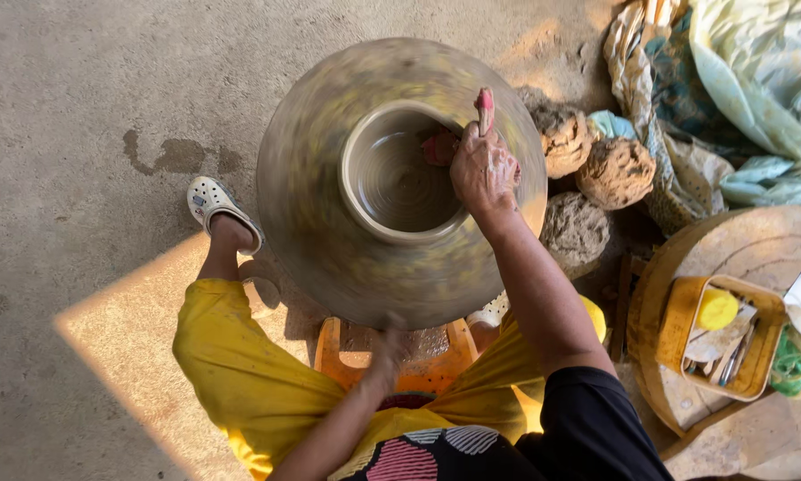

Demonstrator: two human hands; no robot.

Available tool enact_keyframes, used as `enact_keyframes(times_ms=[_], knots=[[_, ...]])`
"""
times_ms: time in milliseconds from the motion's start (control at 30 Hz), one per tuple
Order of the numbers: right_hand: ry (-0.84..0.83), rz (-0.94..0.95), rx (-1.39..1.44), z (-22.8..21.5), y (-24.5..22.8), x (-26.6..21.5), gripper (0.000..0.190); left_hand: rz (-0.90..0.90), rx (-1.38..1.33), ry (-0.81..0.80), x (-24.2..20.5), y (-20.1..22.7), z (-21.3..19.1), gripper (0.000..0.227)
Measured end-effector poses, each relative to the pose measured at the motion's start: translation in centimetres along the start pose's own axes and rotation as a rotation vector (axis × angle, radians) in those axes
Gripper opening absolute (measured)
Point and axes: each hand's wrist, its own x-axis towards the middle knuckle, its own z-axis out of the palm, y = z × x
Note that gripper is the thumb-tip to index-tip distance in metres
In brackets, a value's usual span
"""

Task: The person shapes a lump of clay on a spinning pottery wheel by hand, using water and a red sponge to smooth the walls of the vessel.

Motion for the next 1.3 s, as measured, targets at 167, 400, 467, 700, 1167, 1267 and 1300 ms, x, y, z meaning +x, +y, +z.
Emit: enact_keyframes(times_ms=[167, 400, 467, 700, 1167, 1267, 1300], knots=[[-0.024, 0.076, 0.070, -1.1, -0.9, -0.1, 0.031, 0.167, 0.346, -0.543, 0.1, -3.3, 1.4, 0.062], [-0.312, 0.175, 0.292, -4.2, -0.1, 0.7, 0.050, 0.051, 0.449, -0.423, -0.1, -2.3, 1.3, 0.058], [-0.276, 0.158, 0.262, -3.7, -0.2, 0.7, 0.044, 0.080, 0.432, -0.433, -0.1, -2.5, 1.2, 0.057], [-0.074, 0.060, 0.138, -2.1, -0.6, -0.3, 0.040, 0.085, 0.419, -0.468, -0.4, -2.3, 1.2, 0.052], [-0.131, 0.114, -0.054, -2.5, -0.8, 0.0, 0.013, 0.113, 0.428, -0.461, -0.1, -2.6, 1.3, 0.052], [-0.130, 0.093, -0.062, -3.1, -1.0, 0.1, 0.014, 0.093, 0.444, -0.452, -0.6, -2.0, 1.4, 0.055], [-0.129, 0.090, -0.060, -3.3, -1.0, 0.1, 0.014, 0.074, 0.454, -0.442, -0.7, -1.8, 1.4, 0.057]])
